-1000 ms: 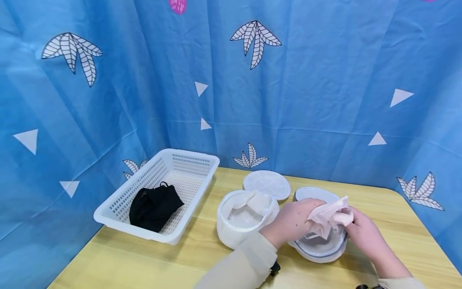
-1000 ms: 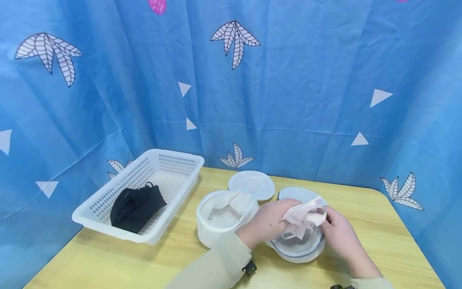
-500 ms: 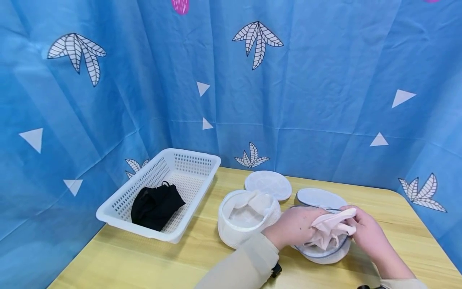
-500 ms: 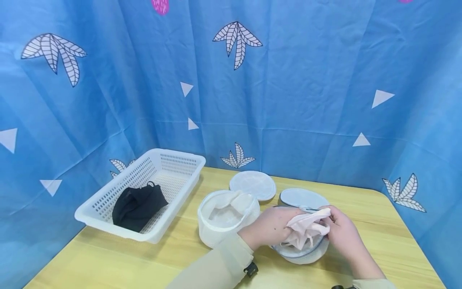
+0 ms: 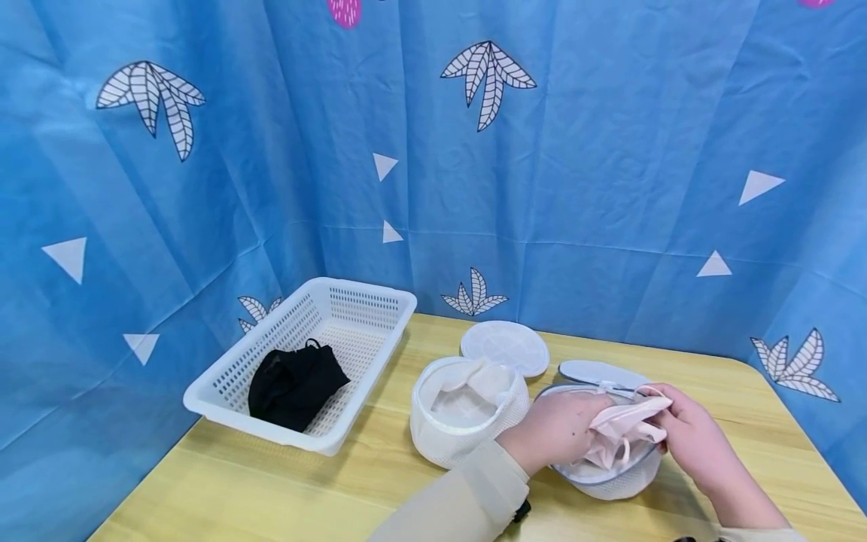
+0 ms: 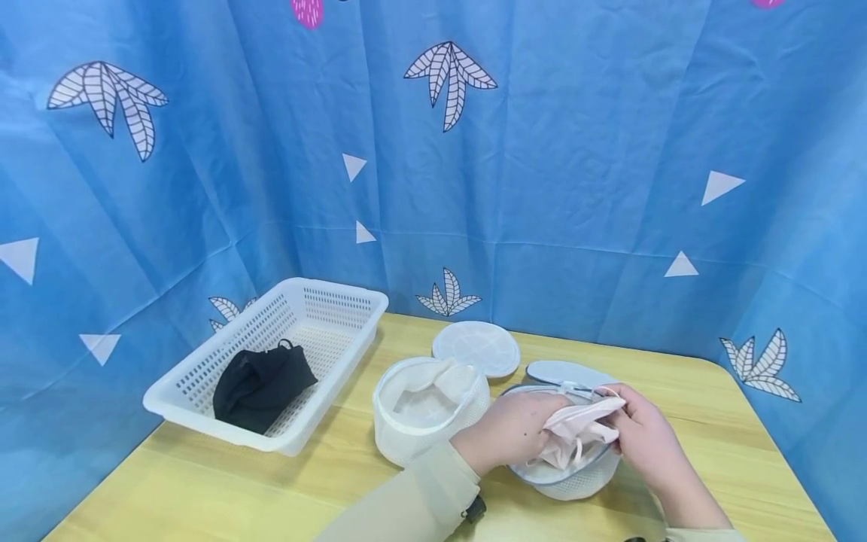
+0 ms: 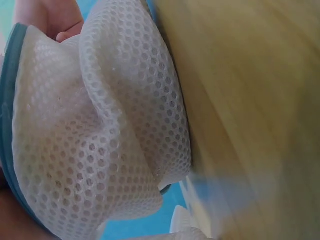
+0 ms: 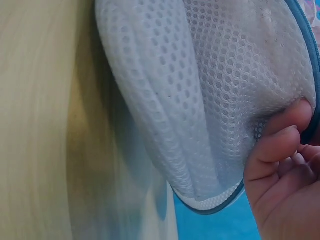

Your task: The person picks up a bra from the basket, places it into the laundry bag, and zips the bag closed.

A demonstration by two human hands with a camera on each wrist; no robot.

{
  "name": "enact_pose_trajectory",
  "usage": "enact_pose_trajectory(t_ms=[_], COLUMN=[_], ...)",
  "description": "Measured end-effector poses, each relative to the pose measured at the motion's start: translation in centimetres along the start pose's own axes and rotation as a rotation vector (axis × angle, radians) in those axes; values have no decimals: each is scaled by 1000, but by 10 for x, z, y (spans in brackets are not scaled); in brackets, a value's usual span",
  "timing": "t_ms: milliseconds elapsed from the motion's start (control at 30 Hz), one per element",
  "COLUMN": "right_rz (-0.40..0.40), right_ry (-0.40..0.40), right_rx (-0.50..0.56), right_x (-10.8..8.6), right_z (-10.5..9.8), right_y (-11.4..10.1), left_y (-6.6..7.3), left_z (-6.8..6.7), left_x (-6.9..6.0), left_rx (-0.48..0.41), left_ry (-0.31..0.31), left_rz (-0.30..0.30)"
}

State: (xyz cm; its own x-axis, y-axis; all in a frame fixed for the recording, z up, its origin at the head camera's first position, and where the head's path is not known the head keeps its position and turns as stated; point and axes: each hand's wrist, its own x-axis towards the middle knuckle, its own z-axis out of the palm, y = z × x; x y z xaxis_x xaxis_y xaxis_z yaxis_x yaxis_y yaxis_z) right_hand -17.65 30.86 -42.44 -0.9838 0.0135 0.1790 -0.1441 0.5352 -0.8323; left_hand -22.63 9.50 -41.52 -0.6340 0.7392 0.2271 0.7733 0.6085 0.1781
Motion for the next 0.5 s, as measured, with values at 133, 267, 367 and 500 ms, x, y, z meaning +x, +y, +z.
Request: enact_pose_trajectory(t_ms=[133, 267, 367, 500], right_rz=[-5, 8, 26, 29], right_ry=[2, 6, 10, 10], right_rx=[38, 71, 87, 120], right_x=[1, 1, 0, -1], right_z=[-2, -4, -6, -8], right_y=[-1, -5, -8, -11], left_y=[3, 6, 8, 10], left_z=[1, 2, 3, 4], left_x=[-1, -3, -4, -6], left_rx=[32, 80, 128, 189], left_ry=[6, 18, 32, 49], left_rz=[-37, -42, -32, -35])
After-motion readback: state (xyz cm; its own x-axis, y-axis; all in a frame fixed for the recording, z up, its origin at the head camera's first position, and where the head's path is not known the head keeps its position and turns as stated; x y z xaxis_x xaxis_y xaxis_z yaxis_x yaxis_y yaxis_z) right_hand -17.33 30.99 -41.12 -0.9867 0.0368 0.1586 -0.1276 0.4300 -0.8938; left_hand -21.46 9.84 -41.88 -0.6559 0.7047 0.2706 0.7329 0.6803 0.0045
